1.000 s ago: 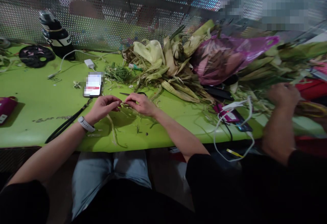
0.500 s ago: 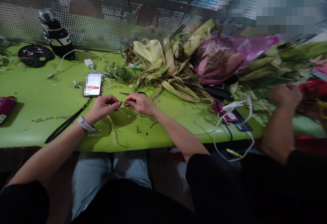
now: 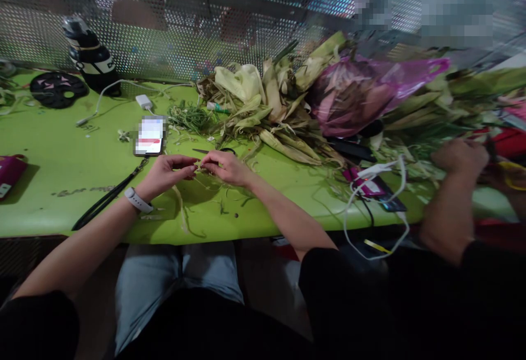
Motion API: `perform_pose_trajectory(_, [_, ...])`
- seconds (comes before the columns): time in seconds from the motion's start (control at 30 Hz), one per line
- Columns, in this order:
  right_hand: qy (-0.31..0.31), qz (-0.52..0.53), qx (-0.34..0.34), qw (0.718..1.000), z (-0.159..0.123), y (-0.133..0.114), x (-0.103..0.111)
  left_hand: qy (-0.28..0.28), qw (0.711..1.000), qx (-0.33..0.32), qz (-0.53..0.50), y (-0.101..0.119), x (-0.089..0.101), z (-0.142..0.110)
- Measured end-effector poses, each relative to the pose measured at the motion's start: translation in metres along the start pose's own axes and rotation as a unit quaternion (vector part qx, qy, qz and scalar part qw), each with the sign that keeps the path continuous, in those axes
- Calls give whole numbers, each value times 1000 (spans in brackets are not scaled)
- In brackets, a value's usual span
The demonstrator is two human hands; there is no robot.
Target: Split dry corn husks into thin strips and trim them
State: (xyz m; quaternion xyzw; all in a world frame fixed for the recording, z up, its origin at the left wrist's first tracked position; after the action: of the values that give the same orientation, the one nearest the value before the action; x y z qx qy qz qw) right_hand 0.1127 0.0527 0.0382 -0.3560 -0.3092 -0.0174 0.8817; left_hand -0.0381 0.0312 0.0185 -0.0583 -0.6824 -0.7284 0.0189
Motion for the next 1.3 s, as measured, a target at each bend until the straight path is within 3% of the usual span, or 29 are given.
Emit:
perform_pose_trajectory(0.33, [-7, -5, -4, 1000, -1, 0, 0, 5, 1000, -15, 0, 11, 0, -2])
perform_pose_trajectory(0.53, [-18, 4, -15, 1000, -1, 1, -2, 38, 991, -113, 61, 14, 2, -3])
perform_pose_trajectory(0.7, [-25, 8, -9, 1000, -1, -2, -3, 55, 982, -156, 93, 20, 1, -6])
perform_pose_trajectory(0.9, [-32, 3, -23, 999, -2, -2, -3, 37, 973, -192, 120, 25, -1, -10])
perform_pose_trajectory(1.0, [-27, 6, -17, 999, -1, -3, -2, 19, 980, -176, 87, 21, -1, -7])
perform_pose_trajectory(1.13, [-26, 16, -6, 1000, 0, -4, -2, -29, 995, -91, -25, 10, -2, 1])
perform_pose_trajectory(1.3, [-35, 43, -15, 998, -1, -7, -2, -74, 989, -24, -124, 4, -6, 5])
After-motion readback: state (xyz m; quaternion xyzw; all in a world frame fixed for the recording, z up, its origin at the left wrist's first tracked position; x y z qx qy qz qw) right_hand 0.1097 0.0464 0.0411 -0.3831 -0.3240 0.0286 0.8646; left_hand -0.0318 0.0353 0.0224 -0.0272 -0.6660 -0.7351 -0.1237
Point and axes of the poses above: each hand's wrist, its own z-axis towards the middle knuckle, its own x-axis out of the back of the hand, y = z × x, the point moved 7 cm from there along z, towards the middle knuckle, and after that the axes turned 13 degrees about y, right-handed, at the moved point
